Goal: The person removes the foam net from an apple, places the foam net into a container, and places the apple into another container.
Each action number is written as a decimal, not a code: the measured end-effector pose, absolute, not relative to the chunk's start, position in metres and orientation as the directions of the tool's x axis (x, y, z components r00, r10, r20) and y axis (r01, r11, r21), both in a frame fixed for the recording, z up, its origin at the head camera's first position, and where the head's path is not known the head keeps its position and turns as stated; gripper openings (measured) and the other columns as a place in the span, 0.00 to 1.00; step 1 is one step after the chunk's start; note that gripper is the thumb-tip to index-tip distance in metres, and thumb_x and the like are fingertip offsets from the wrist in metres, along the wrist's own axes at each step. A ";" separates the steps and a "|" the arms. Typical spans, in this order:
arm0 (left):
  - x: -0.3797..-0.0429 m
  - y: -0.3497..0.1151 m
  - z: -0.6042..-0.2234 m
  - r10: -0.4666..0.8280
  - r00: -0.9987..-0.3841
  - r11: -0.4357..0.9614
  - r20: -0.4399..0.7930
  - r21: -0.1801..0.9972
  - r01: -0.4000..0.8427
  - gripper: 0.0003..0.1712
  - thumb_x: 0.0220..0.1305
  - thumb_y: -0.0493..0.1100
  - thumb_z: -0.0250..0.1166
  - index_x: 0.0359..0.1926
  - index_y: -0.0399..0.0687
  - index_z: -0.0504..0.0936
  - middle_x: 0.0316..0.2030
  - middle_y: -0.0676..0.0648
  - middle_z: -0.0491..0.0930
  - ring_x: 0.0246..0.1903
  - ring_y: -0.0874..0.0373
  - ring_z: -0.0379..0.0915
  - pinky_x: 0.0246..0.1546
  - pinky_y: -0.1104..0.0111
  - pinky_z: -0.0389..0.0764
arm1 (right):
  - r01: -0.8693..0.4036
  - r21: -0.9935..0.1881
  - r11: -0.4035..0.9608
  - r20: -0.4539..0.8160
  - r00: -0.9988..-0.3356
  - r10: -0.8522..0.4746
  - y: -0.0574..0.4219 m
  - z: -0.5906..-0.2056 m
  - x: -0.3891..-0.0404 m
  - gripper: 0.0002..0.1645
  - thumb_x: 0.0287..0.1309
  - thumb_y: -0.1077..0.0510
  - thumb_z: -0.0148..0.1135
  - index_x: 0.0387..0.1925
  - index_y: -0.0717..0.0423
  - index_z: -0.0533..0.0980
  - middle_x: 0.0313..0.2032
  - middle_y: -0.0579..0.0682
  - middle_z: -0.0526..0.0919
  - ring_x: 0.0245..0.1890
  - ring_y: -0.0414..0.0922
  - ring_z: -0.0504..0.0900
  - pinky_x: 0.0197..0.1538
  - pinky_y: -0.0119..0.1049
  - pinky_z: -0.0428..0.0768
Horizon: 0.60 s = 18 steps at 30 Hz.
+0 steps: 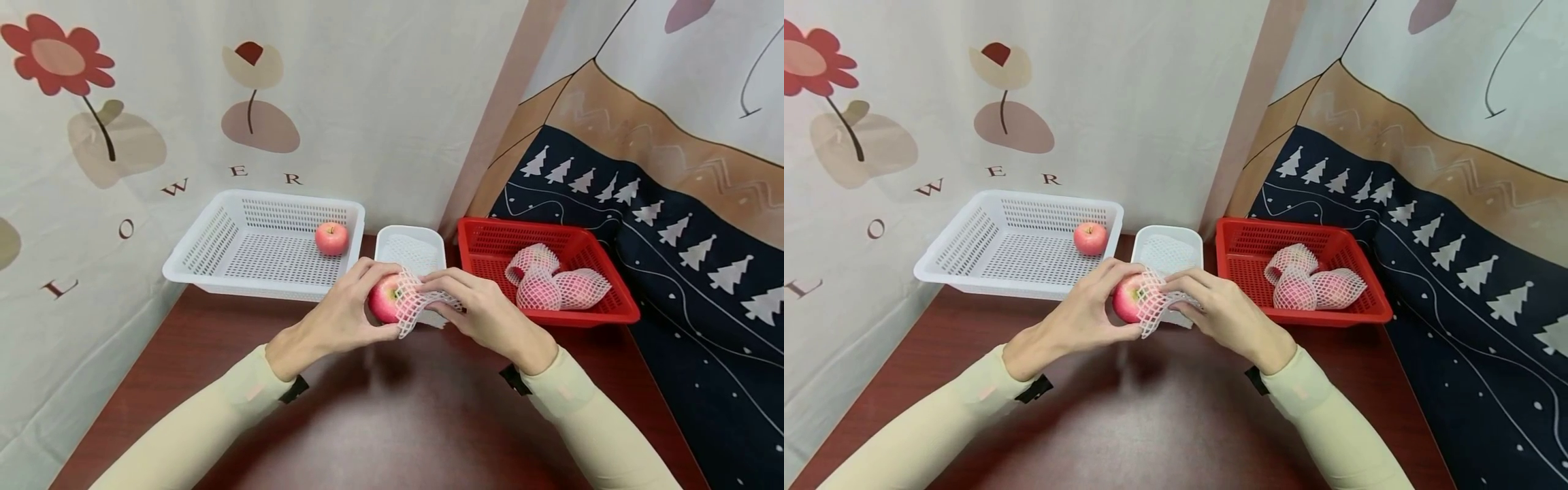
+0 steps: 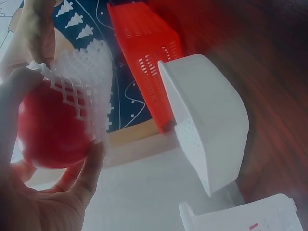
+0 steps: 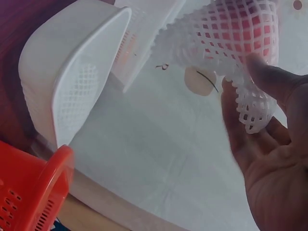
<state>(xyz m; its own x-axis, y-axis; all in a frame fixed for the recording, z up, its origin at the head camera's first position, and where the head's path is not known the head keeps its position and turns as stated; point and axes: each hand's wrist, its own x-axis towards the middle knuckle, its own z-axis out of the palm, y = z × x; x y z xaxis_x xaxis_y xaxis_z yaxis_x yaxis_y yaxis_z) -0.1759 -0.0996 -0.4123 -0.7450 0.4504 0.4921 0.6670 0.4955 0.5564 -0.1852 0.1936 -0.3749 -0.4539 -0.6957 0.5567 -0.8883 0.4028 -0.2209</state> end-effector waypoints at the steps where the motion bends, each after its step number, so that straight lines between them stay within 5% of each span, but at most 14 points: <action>1: -0.175 -0.100 -0.412 0.446 -0.748 0.497 0.492 0.559 0.664 0.48 0.55 0.50 0.90 0.75 0.50 0.81 0.60 0.46 0.82 0.57 0.55 0.81 0.59 0.58 0.90 | -0.886 -0.215 0.410 0.559 -0.456 -0.693 0.194 -0.375 -0.185 0.33 0.55 0.68 0.91 0.62 0.53 0.89 0.59 0.54 0.94 0.56 0.49 0.96 0.56 0.43 0.96; 12: -0.172 -0.108 -0.411 0.413 -0.763 0.511 0.497 0.567 0.646 0.47 0.56 0.54 0.92 0.74 0.57 0.81 0.59 0.49 0.82 0.56 0.58 0.83 0.59 0.58 0.92 | -0.856 -0.242 0.456 0.569 -0.506 -0.648 0.197 -0.375 -0.185 0.23 0.57 0.72 0.86 0.51 0.53 0.90 0.58 0.55 0.94 0.58 0.52 0.95 0.55 0.47 0.96; 18: -0.172 -0.112 -0.410 0.403 -0.753 0.521 0.521 0.546 0.656 0.46 0.57 0.55 0.92 0.73 0.56 0.81 0.60 0.49 0.83 0.56 0.57 0.85 0.60 0.57 0.92 | -0.843 -0.240 0.482 0.568 -0.524 -0.635 0.200 -0.375 -0.187 0.25 0.58 0.71 0.87 0.55 0.54 0.89 0.56 0.55 0.95 0.55 0.51 0.96 0.56 0.47 0.96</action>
<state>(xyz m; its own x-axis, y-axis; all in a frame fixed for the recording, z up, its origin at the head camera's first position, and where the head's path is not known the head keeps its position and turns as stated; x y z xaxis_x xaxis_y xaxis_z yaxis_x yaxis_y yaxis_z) -0.1721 -0.1124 -0.4099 -0.7528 0.4027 0.5206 0.6562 0.5206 0.5463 -0.1875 0.1998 -0.3749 -0.5240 -0.6347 0.5679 -0.8430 0.4816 -0.2396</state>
